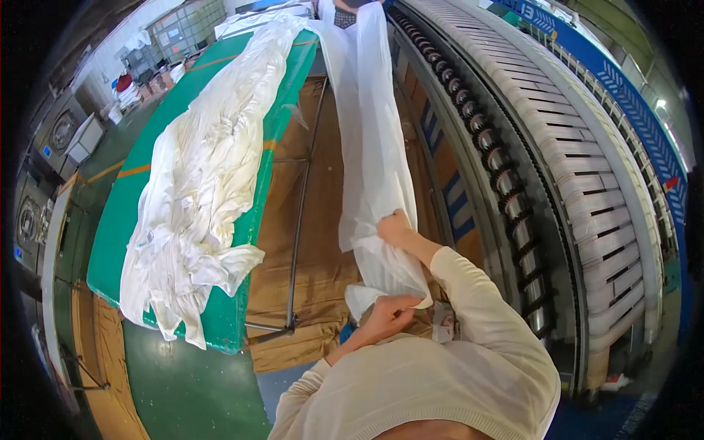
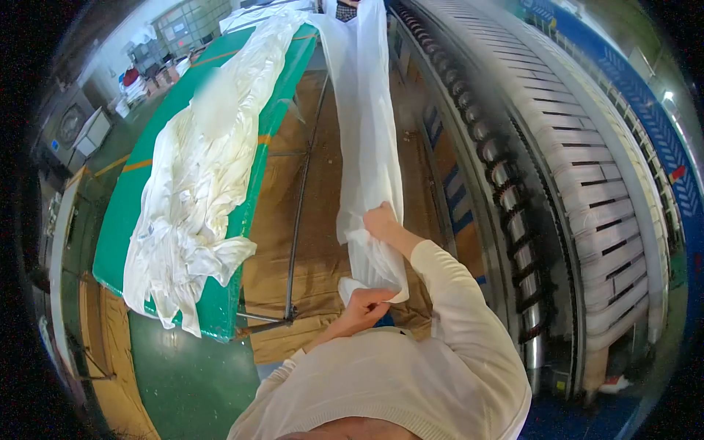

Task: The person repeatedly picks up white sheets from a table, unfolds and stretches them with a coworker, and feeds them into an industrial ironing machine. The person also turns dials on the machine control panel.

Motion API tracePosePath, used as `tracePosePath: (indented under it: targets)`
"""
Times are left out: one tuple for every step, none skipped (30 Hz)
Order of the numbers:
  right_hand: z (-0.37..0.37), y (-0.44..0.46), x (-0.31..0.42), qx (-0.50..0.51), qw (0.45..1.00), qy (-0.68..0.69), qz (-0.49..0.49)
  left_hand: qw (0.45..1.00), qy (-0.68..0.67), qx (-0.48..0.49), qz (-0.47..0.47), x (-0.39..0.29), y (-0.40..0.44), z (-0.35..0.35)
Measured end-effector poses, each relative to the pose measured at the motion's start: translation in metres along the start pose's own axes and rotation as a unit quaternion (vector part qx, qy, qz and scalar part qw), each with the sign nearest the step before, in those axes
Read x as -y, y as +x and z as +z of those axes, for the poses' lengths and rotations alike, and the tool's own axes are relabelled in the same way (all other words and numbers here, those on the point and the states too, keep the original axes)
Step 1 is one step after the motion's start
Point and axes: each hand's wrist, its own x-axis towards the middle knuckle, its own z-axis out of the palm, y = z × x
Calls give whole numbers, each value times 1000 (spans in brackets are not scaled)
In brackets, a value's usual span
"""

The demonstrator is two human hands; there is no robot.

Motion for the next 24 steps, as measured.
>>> tracePosePath:
  targets:
    - [-9, 1, -1, -87, 994, 69, 11, 997, -44, 1, -61, 3, -9, -4]
    - [-18, 0, -2, -173, 975, 135, 20, 989, -87, 1, -122, 7, -18, -7]
    - [-48, -13, -2, -293, 917, 269, 9, 990, -88, 5, -114, 18, -24, -9]
    - [-93, -36, 0, -403, 828, 391, -6, 971, -189, -49, -141, 37, -28, -12]
    - [-131, -62, -2, -474, 783, 403, -31, 937, -287, -100, -170, 56, -32, -16]
    - [-164, -93, -6, -539, 732, 413, -56, 889, -383, -149, -200, 76, -35, -18]
    - [-188, -121, -3, -582, 692, 426, -42, 889, -386, -145, -199, 92, -36, -21]
    - [-204, -147, 1, -622, 648, 439, -27, 851, -427, -137, -273, 106, -38, -24]
    - [-211, -170, 3, -647, 632, 425, -35, 806, -464, -129, -345, 121, -38, -28]
    - [-214, -185, 8, -671, 616, 411, -44, 754, -496, -120, -413, 134, -36, -30]
    - [-215, -193, 15, -673, 616, 408, -43, 755, -496, -117, -412, 148, -30, -30]
    - [-212, -199, 23, -684, 580, 433, -88, 791, -461, -50, -400, 162, -25, -28]
    - [-209, -205, 31, -692, 543, 458, -131, 819, -423, 17, -387, 167, -23, -26]
    - [-207, -209, 37, -697, 503, 482, -172, 866, -347, 27, -360, 161, -14, -27]
    - [-207, -213, 43, -696, 504, 485, -163, 903, -269, 38, -333, 138, 1, -31]
    - [-207, -215, 49, -697, 526, 460, -164, 889, -314, 33, -333, 115, 11, -32]
    - [-205, -216, 55, -695, 549, 436, -163, 870, -360, 25, -335, 91, 25, -33]
    - [-202, -220, 61, -689, 573, 413, -160, 831, -432, 50, -347, 98, 36, -32]
    - [-197, -225, 69, -681, 579, 424, -144, 784, -502, 71, -358, 106, 37, -28]
    - [-197, -228, 73, -670, 571, 447, -163, 776, -508, 69, -368, 105, 38, -19]
    - [-199, -228, 74, -659, 560, 465, -187, 737, -549, 36, -393, 102, 43, -11]
    - [-199, -228, 77, -650, 546, 484, -212, 696, -585, 2, -416, 99, 42, -5]
    - [-196, -228, 81, -650, 547, 485, -210, 695, -585, 2, -418, 103, 38, 1]
    - [-193, -225, 84, -642, 558, 488, -196, 661, -623, -16, -418, 112, 35, 6]
